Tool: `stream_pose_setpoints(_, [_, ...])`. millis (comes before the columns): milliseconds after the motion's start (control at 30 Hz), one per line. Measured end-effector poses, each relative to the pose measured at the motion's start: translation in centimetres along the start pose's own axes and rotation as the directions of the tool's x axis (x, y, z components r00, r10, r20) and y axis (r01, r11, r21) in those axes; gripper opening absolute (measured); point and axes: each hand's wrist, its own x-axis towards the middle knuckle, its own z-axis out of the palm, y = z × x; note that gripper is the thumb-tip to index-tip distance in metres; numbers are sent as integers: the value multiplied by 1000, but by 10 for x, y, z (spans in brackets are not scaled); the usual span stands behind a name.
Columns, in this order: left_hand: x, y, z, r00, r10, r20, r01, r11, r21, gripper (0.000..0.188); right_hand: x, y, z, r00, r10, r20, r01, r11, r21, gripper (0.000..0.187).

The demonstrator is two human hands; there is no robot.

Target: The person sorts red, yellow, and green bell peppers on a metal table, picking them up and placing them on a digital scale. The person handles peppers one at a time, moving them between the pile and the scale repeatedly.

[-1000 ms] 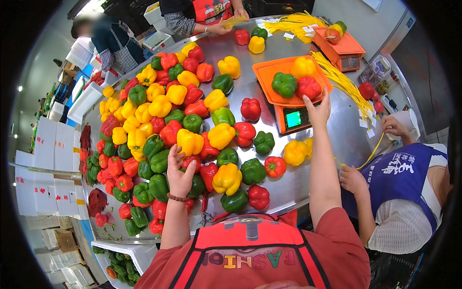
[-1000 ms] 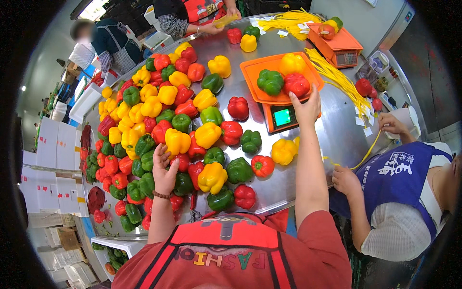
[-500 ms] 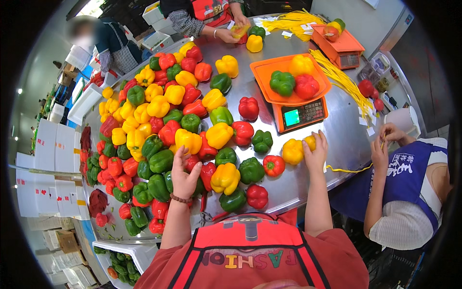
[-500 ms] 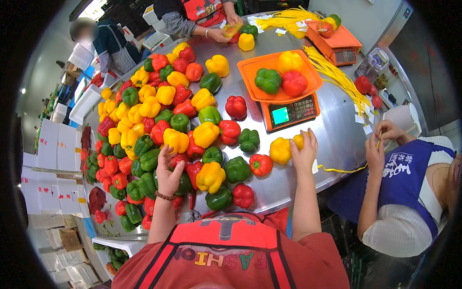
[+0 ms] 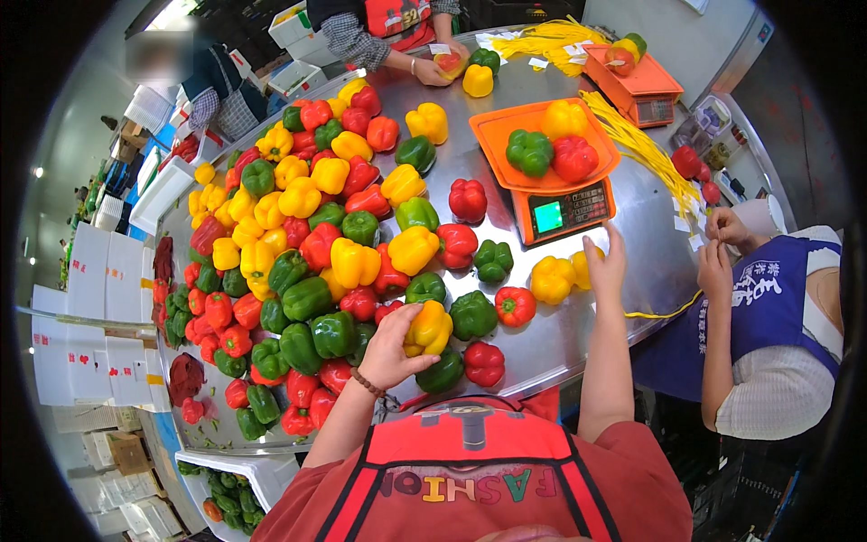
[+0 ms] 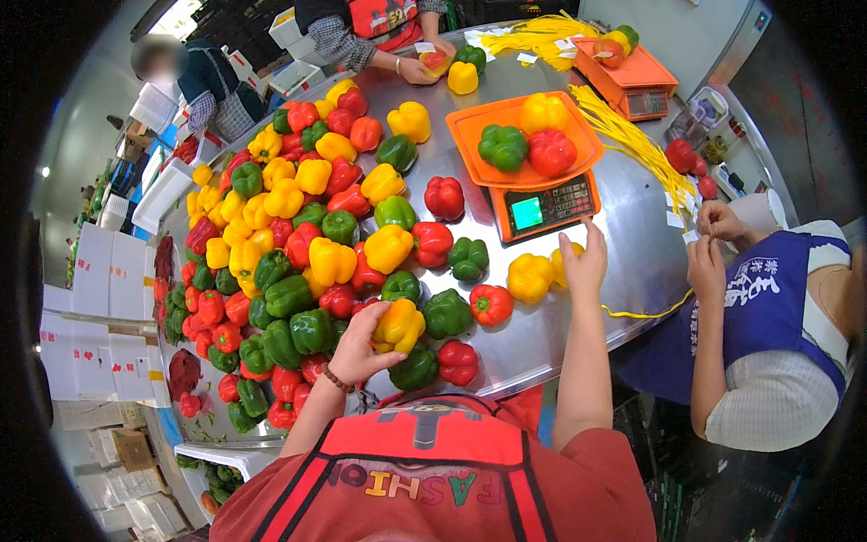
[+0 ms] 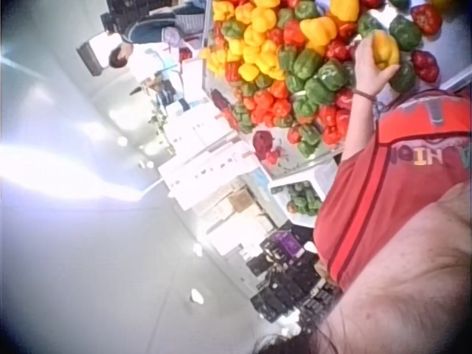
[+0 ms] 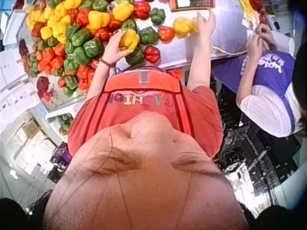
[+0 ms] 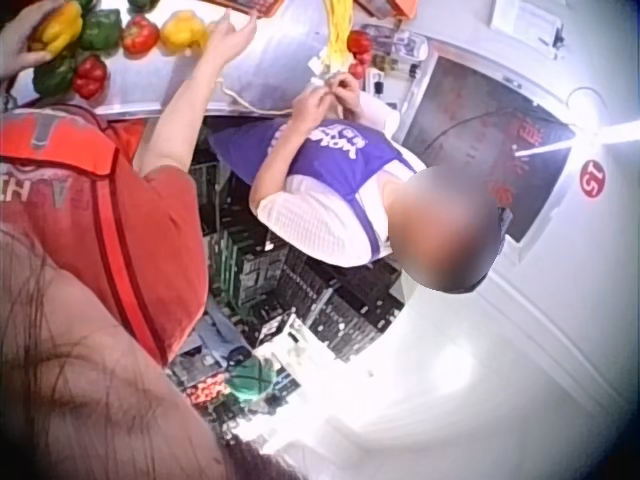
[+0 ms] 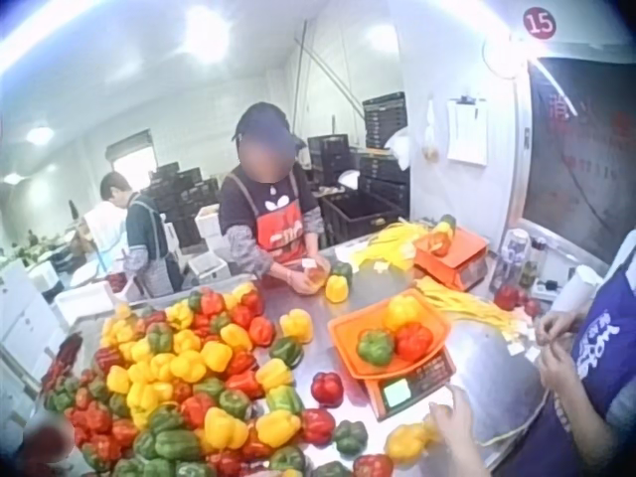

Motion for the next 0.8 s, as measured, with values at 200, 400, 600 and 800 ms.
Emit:
stream_pose_setpoints(200, [-1, -2, -4, 1000, 16, -13, -16, 999, 44, 79, 95, -29, 35, 961, -273, -37, 266, 955, -132, 68])
stream_pose_setpoints(400, [-2, -12, -22, 991, -3, -134, 6, 1000, 20, 71, 125, -19, 53, 978, -204, 52, 209, 970, -125, 77])
stream_pose_setpoints(600, [-11, -39, -54, 912, -128, -389, 161, 986, 53, 64, 49, -68, 51, 973, 104, -204, 11, 868, 497, 77])
stream_pose_setpoints(800, [11, -52, -67, 880, -111, -463, 184, 976, 116, 66, -56, -126, 76, 825, -300, 478, 38, 874, 484, 79])
